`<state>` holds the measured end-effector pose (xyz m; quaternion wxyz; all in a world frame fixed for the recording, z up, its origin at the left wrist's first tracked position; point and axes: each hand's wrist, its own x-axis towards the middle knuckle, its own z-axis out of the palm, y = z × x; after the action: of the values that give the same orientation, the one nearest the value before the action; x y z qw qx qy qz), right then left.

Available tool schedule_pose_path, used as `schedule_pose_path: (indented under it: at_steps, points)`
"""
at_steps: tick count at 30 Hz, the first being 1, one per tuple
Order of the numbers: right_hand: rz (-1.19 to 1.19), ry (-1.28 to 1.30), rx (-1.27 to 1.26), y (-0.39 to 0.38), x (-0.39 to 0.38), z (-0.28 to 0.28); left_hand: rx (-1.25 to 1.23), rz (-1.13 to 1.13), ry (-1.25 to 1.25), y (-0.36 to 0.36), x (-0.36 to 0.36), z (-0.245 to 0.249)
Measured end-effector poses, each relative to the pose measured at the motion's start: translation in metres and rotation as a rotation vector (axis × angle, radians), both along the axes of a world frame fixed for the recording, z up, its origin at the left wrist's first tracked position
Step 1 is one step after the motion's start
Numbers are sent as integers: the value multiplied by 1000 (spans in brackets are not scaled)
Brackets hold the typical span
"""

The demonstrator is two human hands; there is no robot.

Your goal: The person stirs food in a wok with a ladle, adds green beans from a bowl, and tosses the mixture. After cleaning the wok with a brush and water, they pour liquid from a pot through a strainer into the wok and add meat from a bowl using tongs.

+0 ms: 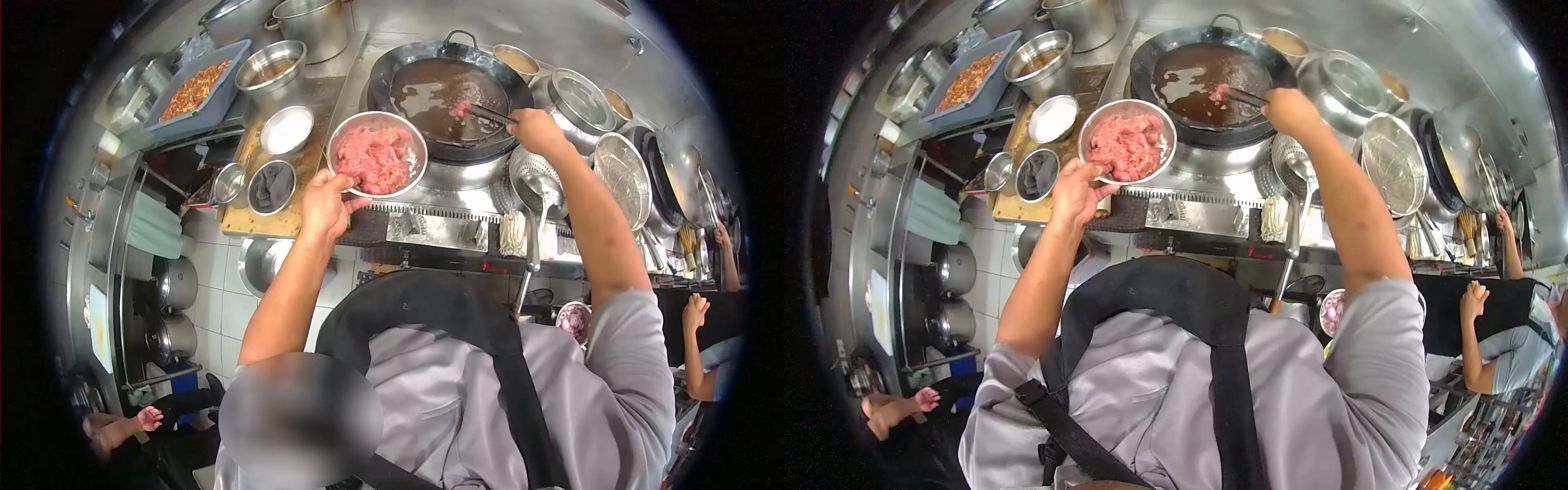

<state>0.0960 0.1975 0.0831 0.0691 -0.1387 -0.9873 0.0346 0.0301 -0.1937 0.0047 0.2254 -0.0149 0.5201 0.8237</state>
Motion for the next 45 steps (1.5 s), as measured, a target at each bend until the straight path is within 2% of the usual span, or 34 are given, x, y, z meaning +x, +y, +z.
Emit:
schedule_pose_path:
  at_steps: [2,5,9,11,13,14,16,19,20,24,27,30,34,36,38,40,45]
  points:
    - [-24,-180,52,22,-19,-9,-9,46,11,2,4,5]
    - [-38,-326,124,22,-15,34,-29,77,7,5,4,13]
    - [54,-282,226,39,-10,45,-25,71,42,11,1,17]
    - [-21,-213,179,34,-3,57,-16,59,51,14,-7,19]
    - [37,27,69,12,11,77,0,23,75,15,-7,27]
    - [52,26,65,-1,17,88,-2,13,86,17,-8,32]
    - [259,41,-52,-24,36,110,-28,11,98,19,-18,31]
    - [263,-10,-6,-74,48,121,-38,-35,129,26,-31,36]
    - [336,92,66,-75,45,109,-58,-81,136,28,-33,43]
    - [414,96,190,-81,19,79,-45,-180,108,42,-50,52]
    - [316,37,125,-68,7,74,-9,-184,59,50,-70,45]
    - [202,140,22,-35,-5,63,-30,-85,7,57,-78,42]
    - [138,109,37,1,-37,43,-70,-17,9,47,-93,22]
    - [-2,132,-52,12,-57,29,-69,14,1,38,-93,14]
    - [-23,47,22,41,-89,0,-67,33,0,30,-89,10]
    - [-77,-125,94,44,-95,1,-63,43,-3,21,-86,9]
    - [-54,-127,199,63,-95,19,-57,66,26,11,-77,23]
